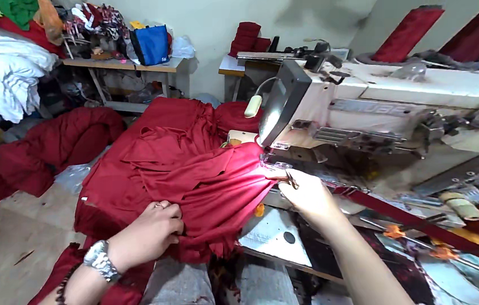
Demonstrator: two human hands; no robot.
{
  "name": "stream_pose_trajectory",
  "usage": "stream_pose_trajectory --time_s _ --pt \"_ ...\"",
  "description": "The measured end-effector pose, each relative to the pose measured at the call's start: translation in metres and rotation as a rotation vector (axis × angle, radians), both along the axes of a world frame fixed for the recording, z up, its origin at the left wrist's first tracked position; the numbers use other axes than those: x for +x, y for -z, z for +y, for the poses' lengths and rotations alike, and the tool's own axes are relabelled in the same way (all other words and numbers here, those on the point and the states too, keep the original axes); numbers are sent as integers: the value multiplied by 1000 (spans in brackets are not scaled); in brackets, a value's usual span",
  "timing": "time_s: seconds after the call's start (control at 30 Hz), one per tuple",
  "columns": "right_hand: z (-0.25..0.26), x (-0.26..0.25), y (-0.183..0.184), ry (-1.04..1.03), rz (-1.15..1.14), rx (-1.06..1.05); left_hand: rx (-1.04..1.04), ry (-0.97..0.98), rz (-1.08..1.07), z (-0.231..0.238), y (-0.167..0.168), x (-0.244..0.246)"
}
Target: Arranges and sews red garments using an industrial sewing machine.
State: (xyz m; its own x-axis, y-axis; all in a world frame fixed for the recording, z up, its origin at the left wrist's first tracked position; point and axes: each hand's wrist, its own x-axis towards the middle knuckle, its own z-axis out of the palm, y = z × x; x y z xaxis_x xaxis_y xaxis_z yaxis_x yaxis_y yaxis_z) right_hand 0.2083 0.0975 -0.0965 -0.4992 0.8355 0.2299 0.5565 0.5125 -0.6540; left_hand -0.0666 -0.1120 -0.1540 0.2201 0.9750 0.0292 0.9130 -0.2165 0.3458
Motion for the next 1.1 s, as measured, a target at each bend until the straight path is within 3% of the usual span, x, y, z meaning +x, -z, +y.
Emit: stream_pose_trajectory --time_s 0.13,0.2,0.37,0.47,0.53,0.6,0.67,0.73,0.8,0.9,1.1 --pt "7 2 5 -56 -79 95 101 135 -503 -8 -55 -37" --pt "12 1 8 -85 -67 94 101 133 -629 -12 -84 -48" --pt "25 5 18 -230 19 186 -7 -336 -20 -14 -110 -87" --pt "29 9 18 -299 7 171 -69 -454 87 -11 -110 -103" --pt "28 7 16 -284 -11 94 -62 -458 47 -11 -116 -106" --pt "27 3 12 -289 -36 63 63 -381 -140 -14 -123 -108" --pt "23 -1 9 -343 -24 93 233 -232 -485 -16 -136 -104" --pt "17 -4 7 -401 42 114 372 40 -774 -11 -158 -95" --pt "10 -4 12 -433 156 118 444 269 -916 2 -177 -83" --pt "-6 7 30 -428 335 59 410 454 -997 33 -189 -78" --pt "-25 20 68 -302 450 -135 250 428 -890 91 -185 -67"
